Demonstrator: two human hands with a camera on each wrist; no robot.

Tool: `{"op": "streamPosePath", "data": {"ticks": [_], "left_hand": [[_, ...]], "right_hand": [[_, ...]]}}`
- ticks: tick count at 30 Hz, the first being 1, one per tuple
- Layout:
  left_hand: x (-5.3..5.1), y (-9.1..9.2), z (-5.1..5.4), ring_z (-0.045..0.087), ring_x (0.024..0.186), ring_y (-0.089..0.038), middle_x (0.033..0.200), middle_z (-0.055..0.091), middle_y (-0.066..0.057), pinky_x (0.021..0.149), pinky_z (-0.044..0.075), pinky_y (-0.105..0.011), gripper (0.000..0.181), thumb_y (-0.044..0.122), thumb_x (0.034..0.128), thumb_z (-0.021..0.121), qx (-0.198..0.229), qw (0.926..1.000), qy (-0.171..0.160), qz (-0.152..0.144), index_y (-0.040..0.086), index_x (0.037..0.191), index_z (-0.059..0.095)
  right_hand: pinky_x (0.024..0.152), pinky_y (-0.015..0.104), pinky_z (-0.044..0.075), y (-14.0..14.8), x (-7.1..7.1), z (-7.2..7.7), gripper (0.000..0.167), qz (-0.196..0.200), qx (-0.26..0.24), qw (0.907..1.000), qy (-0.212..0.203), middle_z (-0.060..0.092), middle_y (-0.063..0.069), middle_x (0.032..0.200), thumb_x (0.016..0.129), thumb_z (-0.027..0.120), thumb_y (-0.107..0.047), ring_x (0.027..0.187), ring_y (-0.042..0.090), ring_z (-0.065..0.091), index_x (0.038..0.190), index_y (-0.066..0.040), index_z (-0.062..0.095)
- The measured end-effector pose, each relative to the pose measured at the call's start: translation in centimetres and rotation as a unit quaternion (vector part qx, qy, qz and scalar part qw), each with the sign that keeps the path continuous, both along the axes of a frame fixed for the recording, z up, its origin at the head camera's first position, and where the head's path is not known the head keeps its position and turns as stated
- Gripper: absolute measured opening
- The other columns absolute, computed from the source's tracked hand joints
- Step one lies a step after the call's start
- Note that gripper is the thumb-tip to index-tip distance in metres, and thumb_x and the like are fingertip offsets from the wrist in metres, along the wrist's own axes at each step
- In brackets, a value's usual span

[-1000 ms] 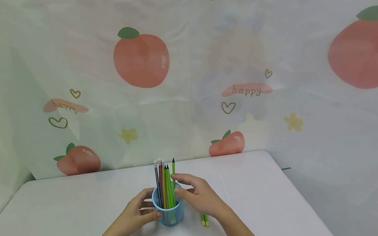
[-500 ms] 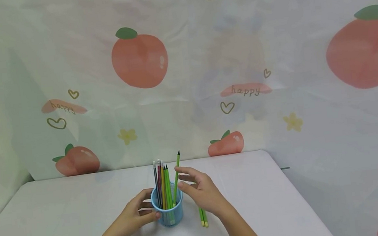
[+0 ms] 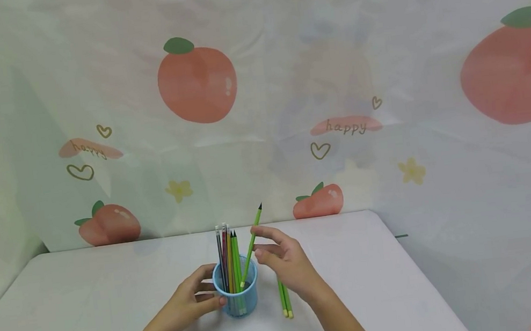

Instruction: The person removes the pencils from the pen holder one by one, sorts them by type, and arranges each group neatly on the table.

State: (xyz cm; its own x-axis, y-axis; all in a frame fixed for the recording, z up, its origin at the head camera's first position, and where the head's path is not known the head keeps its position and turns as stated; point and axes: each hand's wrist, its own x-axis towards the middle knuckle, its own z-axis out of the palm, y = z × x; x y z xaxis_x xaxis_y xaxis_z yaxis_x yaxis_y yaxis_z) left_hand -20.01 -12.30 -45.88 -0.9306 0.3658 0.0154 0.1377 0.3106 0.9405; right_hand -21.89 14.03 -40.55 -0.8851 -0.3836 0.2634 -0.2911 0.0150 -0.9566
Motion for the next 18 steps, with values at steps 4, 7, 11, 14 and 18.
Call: {"op": "streamPosePath", "data": {"ticks": [4, 7, 11, 14, 18], "left_hand": [[-0.01, 0.01, -0.01, 0.061, 0.119, -0.034, 0.137, 0.057, -0.017, 0.099, 0.055, -0.045, 0.072, 0.028, 0.0822, 0.083, -0.001, 1.0000, 0.004, 0.000, 0.012, 0.142, 0.047], [-0.05, -0.05, -0.08, 0.061, 0.119, -0.034, 0.137, 0.057, -0.017, 0.099, 0.055, -0.045, 0.071, 0.027, 0.0827, 0.082, 0.000, 1.0000, 0.008, -0.002, 0.012, 0.142, 0.047], [-0.06, -0.10, -0.21, 0.061, 0.119, -0.035, 0.137, 0.057, -0.017, 0.100, 0.054, -0.046, 0.070, 0.026, 0.0832, 0.082, 0.001, 0.9999, 0.014, -0.005, 0.011, 0.142, 0.047], [-0.04, -0.11, -0.28, 0.061, 0.119, -0.035, 0.137, 0.057, -0.017, 0.100, 0.054, -0.047, 0.069, 0.027, 0.0831, 0.082, 0.002, 0.9999, 0.015, -0.005, 0.012, 0.141, 0.047], [-0.04, -0.11, -0.30, 0.061, 0.119, -0.034, 0.138, 0.057, -0.016, 0.100, 0.054, -0.046, 0.070, 0.027, 0.0828, 0.082, 0.004, 0.9999, 0.012, -0.004, 0.012, 0.142, 0.047]], "right_hand": [[0.095, 0.031, 0.057, 0.22, -0.14, 0.02, 0.051, -0.017, -0.018, 0.9996, -0.014, 0.048, 0.010, 0.147, 0.097, 0.064, -0.012, 0.125, 0.025, 0.060, 0.145, -0.008, 0.046], [0.093, 0.032, 0.058, 0.46, -0.25, 0.02, 0.049, -0.027, -0.035, 0.9987, -0.026, 0.049, 0.010, 0.144, 0.097, 0.064, -0.011, 0.121, 0.022, 0.063, 0.144, -0.009, 0.047], [0.092, 0.036, 0.059, 0.66, -0.31, 0.05, 0.047, -0.031, -0.051, 0.9977, -0.034, 0.050, 0.012, 0.143, 0.097, 0.063, -0.011, 0.118, 0.024, 0.064, 0.142, -0.010, 0.048], [0.092, 0.038, 0.059, 0.67, -0.32, 0.05, 0.047, -0.037, -0.057, 0.9968, -0.042, 0.052, 0.012, 0.140, 0.097, 0.064, -0.010, 0.118, 0.030, 0.063, 0.141, -0.009, 0.049], [0.090, 0.040, 0.060, 0.63, -0.31, 0.06, 0.045, -0.046, -0.061, 0.9957, -0.053, 0.054, 0.012, 0.136, 0.096, 0.065, -0.008, 0.115, 0.031, 0.064, 0.138, -0.008, 0.050]]}}
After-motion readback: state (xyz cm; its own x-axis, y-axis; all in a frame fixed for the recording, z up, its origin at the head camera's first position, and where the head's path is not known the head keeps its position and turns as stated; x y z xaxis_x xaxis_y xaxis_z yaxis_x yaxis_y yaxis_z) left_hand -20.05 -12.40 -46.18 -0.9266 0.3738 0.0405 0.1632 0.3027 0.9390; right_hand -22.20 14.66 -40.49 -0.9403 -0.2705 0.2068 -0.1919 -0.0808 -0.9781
